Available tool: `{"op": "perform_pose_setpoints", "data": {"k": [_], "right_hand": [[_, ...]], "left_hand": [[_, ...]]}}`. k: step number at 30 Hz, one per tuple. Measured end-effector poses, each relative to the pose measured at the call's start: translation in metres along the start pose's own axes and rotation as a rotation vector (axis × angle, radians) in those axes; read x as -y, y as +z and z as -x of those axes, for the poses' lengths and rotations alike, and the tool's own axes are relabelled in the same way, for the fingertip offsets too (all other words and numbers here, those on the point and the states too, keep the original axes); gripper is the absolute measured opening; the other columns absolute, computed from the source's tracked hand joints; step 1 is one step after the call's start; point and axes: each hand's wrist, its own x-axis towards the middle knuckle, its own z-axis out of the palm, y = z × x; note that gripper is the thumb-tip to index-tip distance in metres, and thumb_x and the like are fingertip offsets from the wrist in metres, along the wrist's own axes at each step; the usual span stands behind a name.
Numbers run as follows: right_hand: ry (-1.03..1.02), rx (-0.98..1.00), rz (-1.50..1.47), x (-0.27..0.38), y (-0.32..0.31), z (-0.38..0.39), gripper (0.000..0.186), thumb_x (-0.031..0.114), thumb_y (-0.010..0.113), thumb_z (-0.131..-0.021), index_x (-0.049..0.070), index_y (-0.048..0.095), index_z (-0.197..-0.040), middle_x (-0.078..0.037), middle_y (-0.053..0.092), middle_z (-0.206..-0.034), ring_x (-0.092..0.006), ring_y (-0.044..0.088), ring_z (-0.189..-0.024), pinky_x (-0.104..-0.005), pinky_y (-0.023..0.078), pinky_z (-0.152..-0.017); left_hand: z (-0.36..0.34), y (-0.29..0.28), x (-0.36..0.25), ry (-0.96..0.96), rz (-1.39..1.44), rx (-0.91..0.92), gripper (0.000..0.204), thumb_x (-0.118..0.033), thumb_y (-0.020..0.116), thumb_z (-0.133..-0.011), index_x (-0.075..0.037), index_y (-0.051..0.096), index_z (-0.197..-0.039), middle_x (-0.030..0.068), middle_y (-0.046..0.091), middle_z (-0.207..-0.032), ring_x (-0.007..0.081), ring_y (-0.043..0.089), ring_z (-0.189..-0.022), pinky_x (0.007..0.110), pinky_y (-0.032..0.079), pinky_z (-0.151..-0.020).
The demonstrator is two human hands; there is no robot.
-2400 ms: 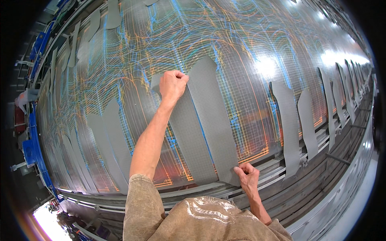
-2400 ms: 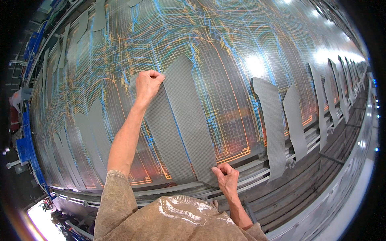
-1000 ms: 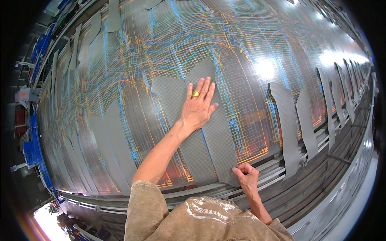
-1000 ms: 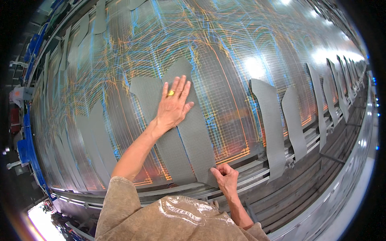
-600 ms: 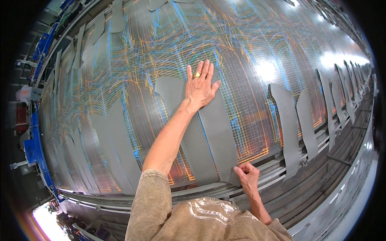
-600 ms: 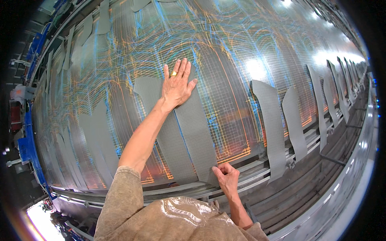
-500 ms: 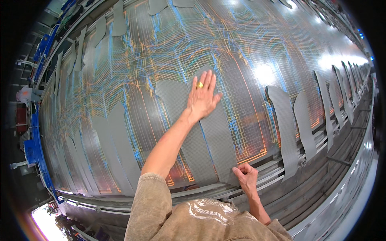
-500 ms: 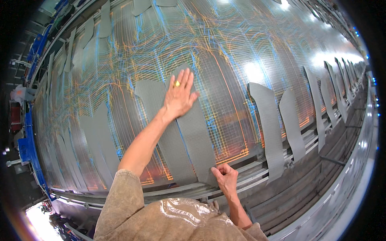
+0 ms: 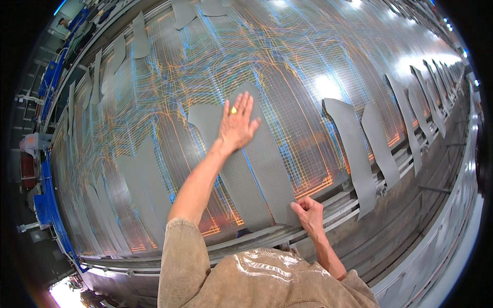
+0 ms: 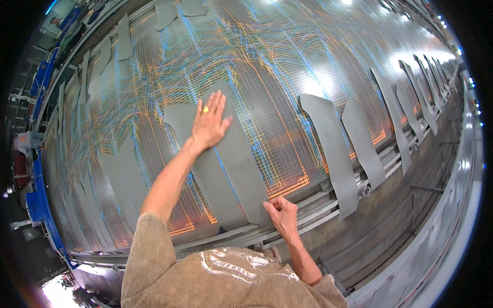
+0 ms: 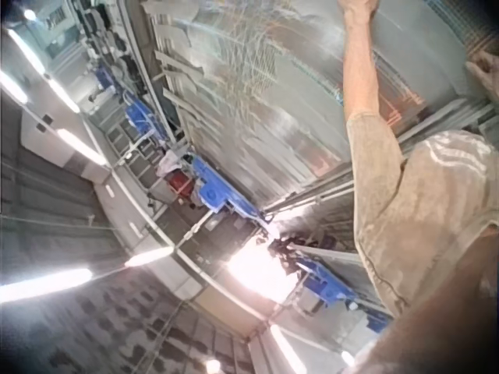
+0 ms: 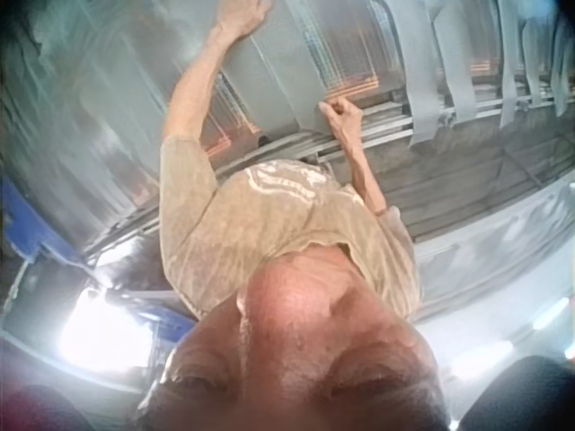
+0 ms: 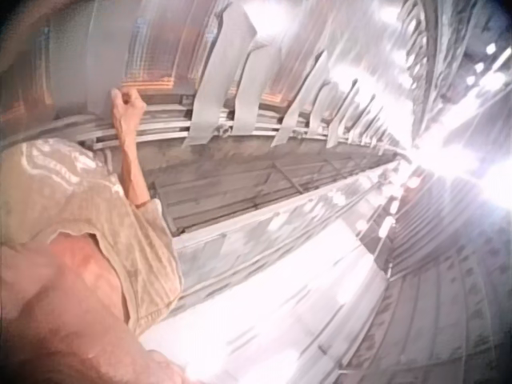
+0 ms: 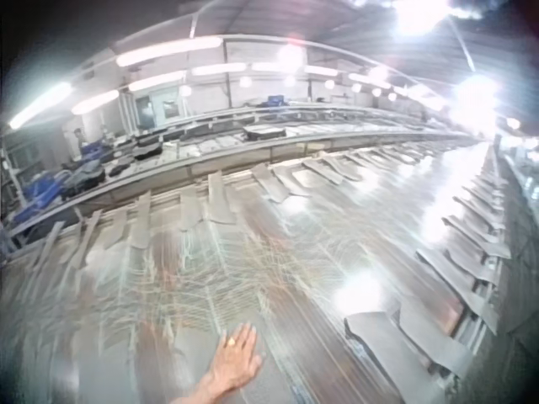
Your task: The person applies gray, textured rectangular sheets onto a large, curved, metallic surface. They position each sheet by hand, aligning it with existing grid lines and previously placed pieces, then smooth it down to ensure adhesion. The process is repetitive, involving picking up a sheet, placing it, and pressing it into place.
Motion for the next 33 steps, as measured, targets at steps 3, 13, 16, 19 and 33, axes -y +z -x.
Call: {"op": "perform_pose_setpoints", "data": {"k": [3, 13, 16, 19, 33], "right_hand": [[-0.021, -0.043, -0.033, -0.008, 0.006, 0.003, 0.02, 0.013, 0.076, -0.082, -0.001, 0.063, -0.077, -0.003, 0.058, -0.058, -0.0063, 0.049, -0.054, -0.0262, 0.042, -0.05], [-0.447, -0.172, 0.5, -0.022, 0.007, 0.017, 0.031, 0.019, 0.079, -0.079, 0.007, 0.055, -0.095, -0.009, 0.059, -0.077, -0.0296, 0.058, -0.078, -0.042, 0.041, -0.078], [-0.468, -0.177, 0.461, -0.03, 0.006, 0.016, 0.03, 0.02, 0.078, -0.08, 0.007, 0.054, -0.094, -0.009, 0.06, -0.079, -0.0302, 0.058, -0.078, -0.0426, 0.042, -0.076], [-0.442, -0.144, 0.434, -0.032, 0.008, 0.016, 0.03, 0.021, 0.077, -0.08, 0.008, 0.054, -0.095, -0.009, 0.061, -0.08, -0.0308, 0.059, -0.079, -0.0433, 0.042, -0.074], [-0.472, -0.117, 0.684, -0.032, -0.001, 0.017, 0.034, 0.015, 0.077, -0.076, 0.004, 0.052, -0.097, -0.014, 0.064, -0.089, -0.0352, 0.059, -0.09, -0.0455, 0.042, -0.079]], "left_hand": [[-0.021, 0.003, 0.015, -0.045, -0.012, -0.051, 0.07, -0.048, 0.034, -0.102, -0.005, 0.02, -0.156, 0.0115, 0.016, -0.164, 0.0308, 0.014, -0.151, 0.052, 0.01, -0.122], [0.08, 0.008, -0.09, 0.108, 0.045, 0.042, 0.075, -0.047, 0.043, -0.1, 0.001, 0.021, -0.154, 0.0236, 0.011, -0.162, 0.037, 0.01, -0.151, 0.053, 0.008, -0.122], [0.129, 0.007, -0.12, 0.181, 0.147, 0.09, 0.077, -0.047, 0.05, -0.097, -0.003, 0.024, -0.154, 0.0204, 0.011, -0.163, 0.0361, 0.008, -0.151, 0.054, 0.007, -0.122], [0.167, 0.009, -0.133, 0.296, 0.136, 0.121, 0.074, -0.047, 0.052, -0.096, -0.01, 0.026, -0.155, 0.0162, 0.011, -0.164, 0.0347, 0.004, -0.152, 0.055, 0.006, -0.121], [0.2, 0.023, -0.16, 0.331, -0.181, -0.018, 0.09, -0.023, 0.077, -0.076, -0.015, 0.031, -0.153, 0.0159, 0.016, -0.162, 0.0391, 0.011, -0.15, 0.06, 0.014, -0.119]]}}
